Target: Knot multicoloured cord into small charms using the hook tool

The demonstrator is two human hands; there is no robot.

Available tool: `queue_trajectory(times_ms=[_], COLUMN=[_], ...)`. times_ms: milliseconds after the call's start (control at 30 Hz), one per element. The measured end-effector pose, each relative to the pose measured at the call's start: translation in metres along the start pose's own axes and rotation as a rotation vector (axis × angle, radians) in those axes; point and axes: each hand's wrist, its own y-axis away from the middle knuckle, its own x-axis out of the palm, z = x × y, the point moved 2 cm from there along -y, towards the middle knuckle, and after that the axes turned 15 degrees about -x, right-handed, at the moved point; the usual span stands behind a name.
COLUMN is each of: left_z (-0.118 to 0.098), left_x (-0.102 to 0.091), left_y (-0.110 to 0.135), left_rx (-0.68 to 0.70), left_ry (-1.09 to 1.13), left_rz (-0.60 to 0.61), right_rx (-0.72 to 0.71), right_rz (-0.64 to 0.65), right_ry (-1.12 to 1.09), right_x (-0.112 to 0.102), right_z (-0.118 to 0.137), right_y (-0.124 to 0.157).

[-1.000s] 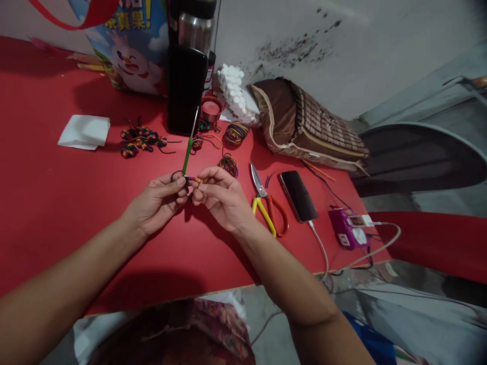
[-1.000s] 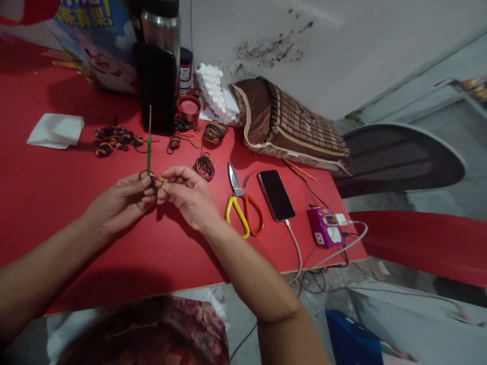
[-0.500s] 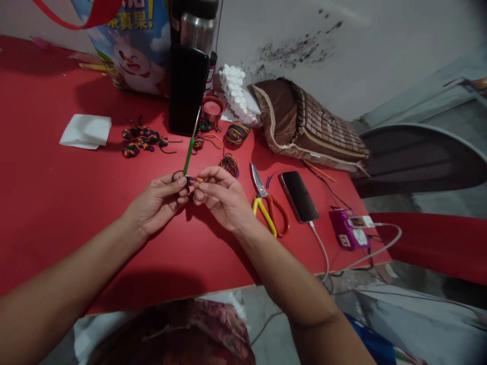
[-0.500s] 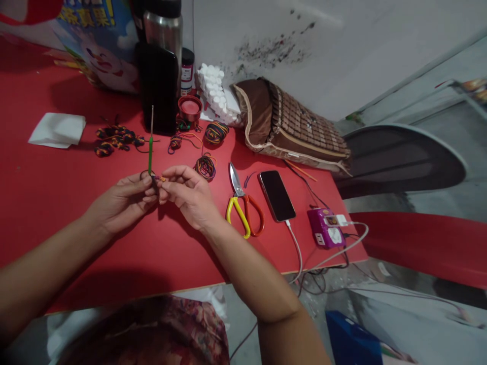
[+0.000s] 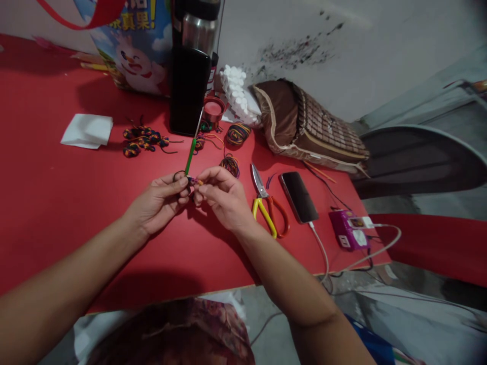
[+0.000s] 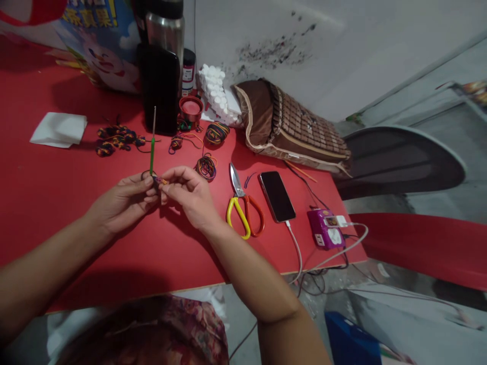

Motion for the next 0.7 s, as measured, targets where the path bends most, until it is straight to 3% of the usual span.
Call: queue_trajectory(times_ms=[233, 500, 700], left_z=[0.001, -0.001, 0.000], left_x=[0.000, 0.009, 0.009], left_y=[0.000, 0.007, 0.007], left_rx=[0.007, 0.144, 0.174], left_ry=[-0.015, -0.130, -0.158], left_rz=[0.007, -0.032, -0.058], right_rx=[-0.016, 0.002, -0.006], right_rz=[0.007, -0.019, -0.010], right_ry=[-0.004, -0.014, -0.010], right_x=[0.000, 0.000, 0.000], right_z=[-0.001, 0.003, 0.002], right_y=[0.001, 0.000, 0.000])
